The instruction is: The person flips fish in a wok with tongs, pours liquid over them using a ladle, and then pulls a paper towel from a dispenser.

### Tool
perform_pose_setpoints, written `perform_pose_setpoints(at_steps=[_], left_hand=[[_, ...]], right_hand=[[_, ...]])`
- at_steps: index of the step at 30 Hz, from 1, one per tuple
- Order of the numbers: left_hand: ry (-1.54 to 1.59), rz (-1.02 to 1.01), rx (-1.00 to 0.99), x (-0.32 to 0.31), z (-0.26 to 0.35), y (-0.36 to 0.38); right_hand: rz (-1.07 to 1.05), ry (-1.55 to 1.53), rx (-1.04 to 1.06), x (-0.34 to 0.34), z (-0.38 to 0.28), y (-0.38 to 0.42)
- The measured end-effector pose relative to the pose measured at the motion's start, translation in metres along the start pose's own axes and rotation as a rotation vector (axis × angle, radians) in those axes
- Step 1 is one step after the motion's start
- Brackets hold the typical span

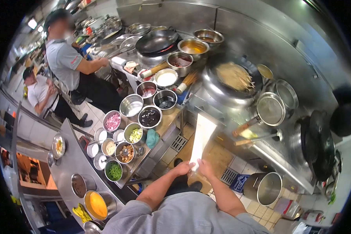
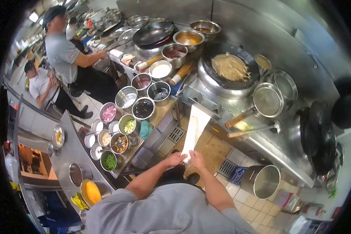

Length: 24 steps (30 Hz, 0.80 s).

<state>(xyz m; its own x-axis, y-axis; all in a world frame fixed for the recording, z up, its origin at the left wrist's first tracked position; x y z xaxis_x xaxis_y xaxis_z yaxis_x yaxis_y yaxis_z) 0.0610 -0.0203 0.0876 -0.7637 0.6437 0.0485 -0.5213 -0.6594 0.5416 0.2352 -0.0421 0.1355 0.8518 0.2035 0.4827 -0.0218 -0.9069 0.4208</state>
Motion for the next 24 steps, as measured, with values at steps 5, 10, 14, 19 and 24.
perform_pose_setpoints(at_steps=[5,10,14,19,24], left_hand=[[-0.034,0.295,0.049,-0.022,-0.013,0.013],[0.082,0.396,0.048,-0.008,-0.035,0.038],[0.202,0.463,0.088,-0.003,-0.022,0.055],[-0.012,0.389,0.169,-0.01,-0.015,0.043],[-0.142,0.379,0.101,-0.037,-0.029,0.023]], right_hand=[[-0.001,0.118,0.078,0.009,0.106,0.085],[-0.453,0.962,-0.235,-0.01,0.337,0.224],[-0.608,0.831,-0.472,-0.002,0.411,0.344],[-0.78,0.958,-0.407,0.005,0.396,0.379],[-0.369,0.857,-0.261,-0.044,0.417,0.29]])
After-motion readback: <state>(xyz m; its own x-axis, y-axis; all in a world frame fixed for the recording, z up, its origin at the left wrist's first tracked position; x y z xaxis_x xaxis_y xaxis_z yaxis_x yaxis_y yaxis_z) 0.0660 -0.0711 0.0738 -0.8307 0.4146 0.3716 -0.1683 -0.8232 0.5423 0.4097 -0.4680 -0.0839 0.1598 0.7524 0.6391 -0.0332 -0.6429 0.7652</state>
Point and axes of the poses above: each hand's wrist, its own y-axis away from the middle knuckle, its own x-axis out of the back of the hand, z = x × y, the point moved 1 cm from there along -y, towards the middle knuckle, and after that the axes turned 3 degrees about -z, right-handed, at the moved point
